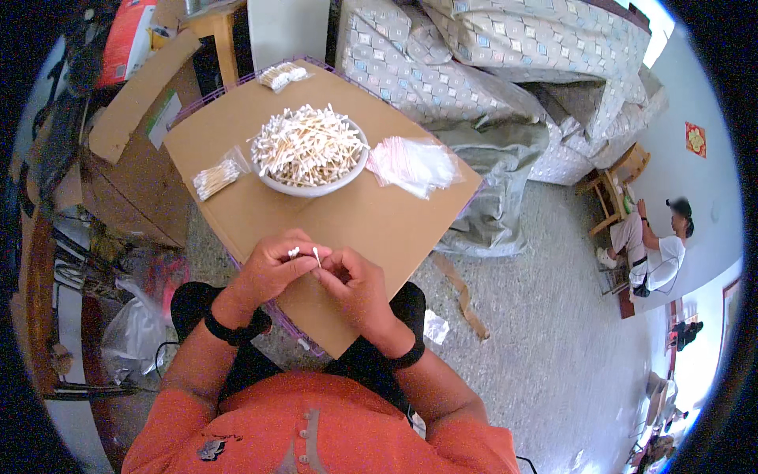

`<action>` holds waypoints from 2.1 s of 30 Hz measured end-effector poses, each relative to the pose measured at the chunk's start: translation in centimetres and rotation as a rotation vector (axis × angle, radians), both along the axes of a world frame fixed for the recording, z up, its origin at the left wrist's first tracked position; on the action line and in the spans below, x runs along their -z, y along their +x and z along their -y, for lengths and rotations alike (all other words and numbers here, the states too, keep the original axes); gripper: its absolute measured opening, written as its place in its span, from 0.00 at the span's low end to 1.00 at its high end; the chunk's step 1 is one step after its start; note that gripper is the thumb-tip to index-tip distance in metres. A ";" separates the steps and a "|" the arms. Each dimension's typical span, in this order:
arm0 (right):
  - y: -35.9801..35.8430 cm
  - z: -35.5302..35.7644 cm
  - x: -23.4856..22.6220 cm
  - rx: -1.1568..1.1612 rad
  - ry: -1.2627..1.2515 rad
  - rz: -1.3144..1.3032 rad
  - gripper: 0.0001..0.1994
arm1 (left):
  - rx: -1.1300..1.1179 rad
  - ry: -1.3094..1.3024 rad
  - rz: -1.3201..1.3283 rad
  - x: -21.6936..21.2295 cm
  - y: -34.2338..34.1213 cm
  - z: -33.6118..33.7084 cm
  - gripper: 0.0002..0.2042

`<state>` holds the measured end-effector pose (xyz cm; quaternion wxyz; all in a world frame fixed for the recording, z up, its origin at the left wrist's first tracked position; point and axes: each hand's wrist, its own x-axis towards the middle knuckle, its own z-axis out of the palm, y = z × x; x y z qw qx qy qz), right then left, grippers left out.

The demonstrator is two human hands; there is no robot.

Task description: Packaging cotton swabs into small plastic bags at a table.

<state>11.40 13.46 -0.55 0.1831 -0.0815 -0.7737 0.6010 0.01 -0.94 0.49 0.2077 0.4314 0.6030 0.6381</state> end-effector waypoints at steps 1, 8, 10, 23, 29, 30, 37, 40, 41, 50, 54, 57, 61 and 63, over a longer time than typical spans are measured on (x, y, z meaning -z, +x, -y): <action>0.0 0.0 -0.1 -0.007 0.003 -0.001 0.06 | 0.010 0.006 -0.018 -0.1 0.0 0.0 0.10; 0.1 0.2 -0.9 -0.033 0.131 -0.010 0.06 | 0.027 -0.001 -0.143 0.0 -0.1 0.1 0.11; 0.2 0.2 -0.9 -0.033 0.151 0.018 0.06 | 0.037 -0.001 -0.121 0.0 -0.1 0.2 0.11; 0.3 -5.4 -6.6 -0.094 0.466 0.097 0.06 | 0.026 0.219 0.164 1.4 0.0 -0.4 0.15; -6.2 -6.2 -9.7 -0.064 0.649 -0.015 0.08 | 0.086 0.140 0.380 1.2 -0.1 0.1 0.14; -7.4 -5.9 -9.7 -0.065 0.665 -0.044 0.09 | 0.081 0.120 0.363 1.2 -0.3 0.2 0.14; -11.7 -4.6 -9.7 0.017 0.856 -0.023 0.10 | 0.084 0.056 0.208 0.4 0.2 0.3 0.10; -12.5 -4.8 -9.0 0.010 0.835 -0.020 0.09 | 0.106 0.108 0.226 0.4 0.3 0.3 0.10; -12.6 -4.8 -8.8 0.014 0.830 -0.027 0.08 | 0.096 0.090 0.204 0.4 0.3 0.2 0.11; -8.9 -6.1 -8.6 0.084 0.825 0.035 0.07 | 0.040 -0.014 0.130 0.1 0.3 0.5 0.12; -5.7 -6.9 -7.0 0.070 0.650 0.127 0.07 | 0.033 0.043 0.305 0.6 0.4 0.1 0.11; -3.9 -6.4 -5.1 0.012 0.431 0.109 0.06 | -0.047 0.154 0.358 1.1 0.1 0.0 0.09; -1.6 -4.2 -3.8 -0.094 0.103 0.106 0.04 | -0.134 0.223 0.410 0.9 0.1 0.1 0.07; -1.0 -3.7 -2.7 -0.126 0.027 0.114 0.04 | -0.134 0.216 0.463 0.2 0.3 0.0 0.09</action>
